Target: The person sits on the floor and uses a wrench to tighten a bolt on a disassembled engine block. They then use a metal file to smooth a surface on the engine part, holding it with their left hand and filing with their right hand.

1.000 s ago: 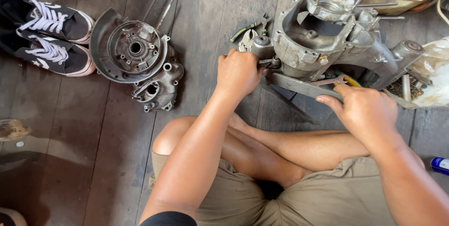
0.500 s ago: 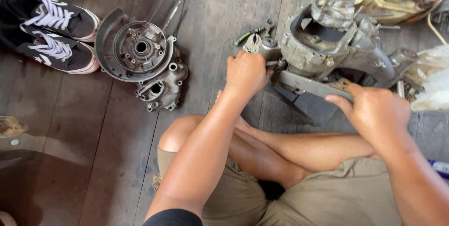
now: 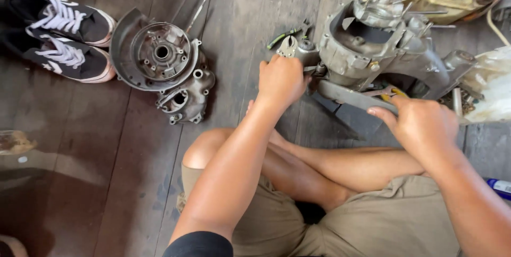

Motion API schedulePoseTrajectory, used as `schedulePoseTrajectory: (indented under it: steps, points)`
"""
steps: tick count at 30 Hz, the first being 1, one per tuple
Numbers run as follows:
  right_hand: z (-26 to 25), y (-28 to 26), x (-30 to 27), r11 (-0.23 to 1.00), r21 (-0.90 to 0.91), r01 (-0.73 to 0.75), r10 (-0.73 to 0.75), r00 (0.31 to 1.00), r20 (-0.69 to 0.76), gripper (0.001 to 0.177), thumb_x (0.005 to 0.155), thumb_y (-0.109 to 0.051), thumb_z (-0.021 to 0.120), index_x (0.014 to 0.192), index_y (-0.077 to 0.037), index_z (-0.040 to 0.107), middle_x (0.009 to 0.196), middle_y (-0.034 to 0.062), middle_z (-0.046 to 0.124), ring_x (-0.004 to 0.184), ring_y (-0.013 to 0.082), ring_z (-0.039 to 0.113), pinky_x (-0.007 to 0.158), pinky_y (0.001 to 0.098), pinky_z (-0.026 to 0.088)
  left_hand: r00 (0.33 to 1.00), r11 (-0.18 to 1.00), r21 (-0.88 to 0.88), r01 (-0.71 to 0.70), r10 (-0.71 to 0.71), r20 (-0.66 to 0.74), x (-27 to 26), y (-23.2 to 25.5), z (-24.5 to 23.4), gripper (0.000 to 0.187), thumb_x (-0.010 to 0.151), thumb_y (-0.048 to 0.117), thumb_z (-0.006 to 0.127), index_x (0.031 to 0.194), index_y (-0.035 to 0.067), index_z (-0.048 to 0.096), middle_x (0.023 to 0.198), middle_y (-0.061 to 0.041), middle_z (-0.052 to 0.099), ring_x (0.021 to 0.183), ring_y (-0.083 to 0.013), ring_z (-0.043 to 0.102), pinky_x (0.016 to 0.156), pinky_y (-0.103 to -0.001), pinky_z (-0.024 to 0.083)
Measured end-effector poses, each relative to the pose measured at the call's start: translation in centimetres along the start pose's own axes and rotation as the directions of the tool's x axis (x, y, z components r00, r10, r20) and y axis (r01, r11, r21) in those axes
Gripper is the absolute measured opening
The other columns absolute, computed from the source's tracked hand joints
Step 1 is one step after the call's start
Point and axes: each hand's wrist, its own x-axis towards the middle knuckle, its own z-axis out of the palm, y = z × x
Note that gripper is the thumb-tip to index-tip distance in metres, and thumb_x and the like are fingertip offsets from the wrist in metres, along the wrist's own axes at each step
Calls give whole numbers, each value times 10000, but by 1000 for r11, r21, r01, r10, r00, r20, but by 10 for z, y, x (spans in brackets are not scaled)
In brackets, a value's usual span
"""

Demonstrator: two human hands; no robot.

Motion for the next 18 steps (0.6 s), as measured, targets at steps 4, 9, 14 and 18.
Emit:
schedulePoseTrajectory:
  steps: [4,9,14,18]
  points:
    - [-2,5,-5,999,-43,-33,34,999,19,628,980,-781,421,1005,-225,714,677,19,716,614,251,716,538,331,517,999,1000,4,12,-12,42,0,3,-2,312,844,367,757,796,59,745,782,-148,724,817,-339,631,766,-450,447]
    - [39,7,-6,989,148,-1,21,991,-133,555,959,-704,548,1044,-190,740,788,51,747,683,296,715,567,373,517,999,1000,-7,1,-1,32,0,1,-9,276,834,338,760,838,62,755,789,-134,731,772,-362,654,743,-459,465]
    - [69,22,6,972,200,121,-12,880,-476,460,972,-566,764,958,-107,733,760,17,682,606,215,602,597,318,455,998,1000,15,-11,10,62,-1,-2,-6,317,831,356,768,807,40,755,769,-152,718,759,-364,640,724,-463,462]
    - [90,17,21,942,288,171,-45,916,-399,419,885,-565,733,975,-158,771,750,-18,723,613,175,652,628,303,482,996,999,33,-3,0,91,1,-1,-16,267,842,367,768,859,100,771,783,-116,730,773,-353,663,747,-460,472]
